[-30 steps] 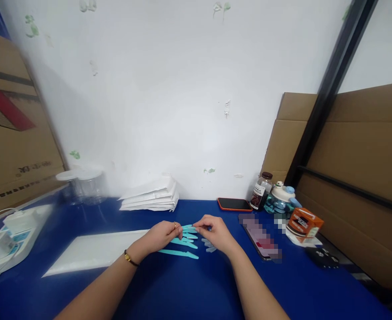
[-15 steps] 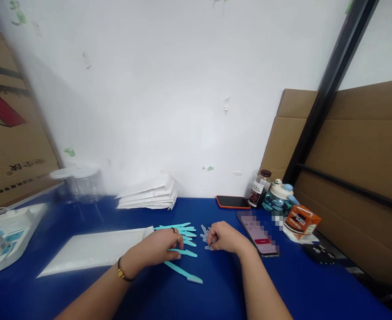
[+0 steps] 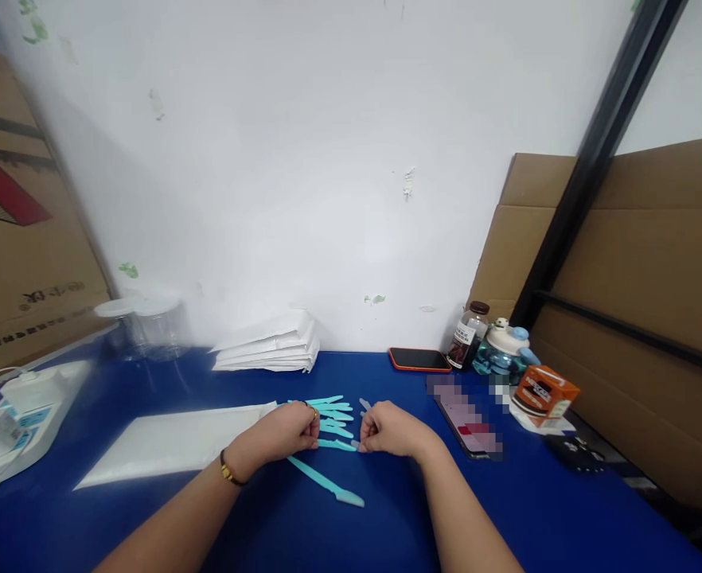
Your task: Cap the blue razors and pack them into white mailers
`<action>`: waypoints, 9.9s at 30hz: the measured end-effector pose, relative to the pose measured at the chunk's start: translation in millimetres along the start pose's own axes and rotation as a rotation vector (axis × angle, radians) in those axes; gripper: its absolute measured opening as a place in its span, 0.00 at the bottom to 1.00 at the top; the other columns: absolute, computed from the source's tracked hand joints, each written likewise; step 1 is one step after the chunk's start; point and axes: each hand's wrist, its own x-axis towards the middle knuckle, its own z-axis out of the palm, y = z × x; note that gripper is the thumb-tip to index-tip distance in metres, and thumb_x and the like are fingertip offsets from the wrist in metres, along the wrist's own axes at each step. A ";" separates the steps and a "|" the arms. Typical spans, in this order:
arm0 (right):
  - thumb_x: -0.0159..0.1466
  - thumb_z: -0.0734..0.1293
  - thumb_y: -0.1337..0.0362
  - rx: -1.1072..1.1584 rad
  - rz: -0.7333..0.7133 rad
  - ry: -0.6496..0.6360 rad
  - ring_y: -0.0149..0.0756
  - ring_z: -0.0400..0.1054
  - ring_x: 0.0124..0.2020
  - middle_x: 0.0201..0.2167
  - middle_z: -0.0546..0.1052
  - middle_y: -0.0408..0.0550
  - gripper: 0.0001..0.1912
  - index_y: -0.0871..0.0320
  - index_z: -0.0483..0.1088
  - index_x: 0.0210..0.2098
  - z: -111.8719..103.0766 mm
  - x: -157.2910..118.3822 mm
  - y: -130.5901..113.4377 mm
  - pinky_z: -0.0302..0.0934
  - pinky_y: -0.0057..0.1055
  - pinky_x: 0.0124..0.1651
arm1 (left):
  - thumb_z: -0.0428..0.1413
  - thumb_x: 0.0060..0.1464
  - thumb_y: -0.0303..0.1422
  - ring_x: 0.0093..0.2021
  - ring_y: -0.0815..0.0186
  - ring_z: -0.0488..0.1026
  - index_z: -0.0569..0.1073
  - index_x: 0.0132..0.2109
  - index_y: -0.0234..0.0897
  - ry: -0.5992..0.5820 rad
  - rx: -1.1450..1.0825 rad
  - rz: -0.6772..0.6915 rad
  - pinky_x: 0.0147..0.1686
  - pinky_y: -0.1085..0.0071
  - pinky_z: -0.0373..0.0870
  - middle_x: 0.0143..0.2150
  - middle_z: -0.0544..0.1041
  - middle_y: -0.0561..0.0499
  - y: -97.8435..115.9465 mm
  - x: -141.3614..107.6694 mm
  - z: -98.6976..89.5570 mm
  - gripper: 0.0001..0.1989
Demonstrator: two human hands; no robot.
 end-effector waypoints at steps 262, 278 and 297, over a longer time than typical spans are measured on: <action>0.57 0.63 0.67 -0.480 0.014 0.507 0.33 0.66 0.30 0.31 0.71 0.47 0.06 0.57 0.72 0.29 4.2 22.8 12.6 0.55 0.28 0.33 | 0.56 0.50 0.33 0.42 0.61 0.70 0.74 0.33 0.42 0.209 0.075 -0.070 0.41 0.68 0.59 0.38 0.74 0.51 -18.7 14.0 5.7 0.03; 0.56 0.63 0.68 -0.127 -0.144 0.317 0.29 0.64 0.26 0.27 0.73 0.44 0.06 0.58 0.72 0.26 13.8 17.4 -1.0 0.55 0.24 0.28 | 0.56 0.49 0.32 0.35 0.66 0.71 0.74 0.30 0.40 0.183 0.020 -0.049 0.36 0.72 0.59 0.33 0.77 0.54 -16.5 16.4 10.4 0.03; 0.57 0.63 0.66 -0.344 -0.003 0.451 0.34 0.67 0.30 0.29 0.74 0.47 0.07 0.57 0.74 0.30 -10.9 11.4 35.6 0.57 0.27 0.33 | 0.51 0.54 0.30 0.40 0.63 0.68 0.74 0.31 0.39 0.291 0.181 -0.033 0.40 0.67 0.56 0.35 0.76 0.49 -32.2 23.0 7.1 0.08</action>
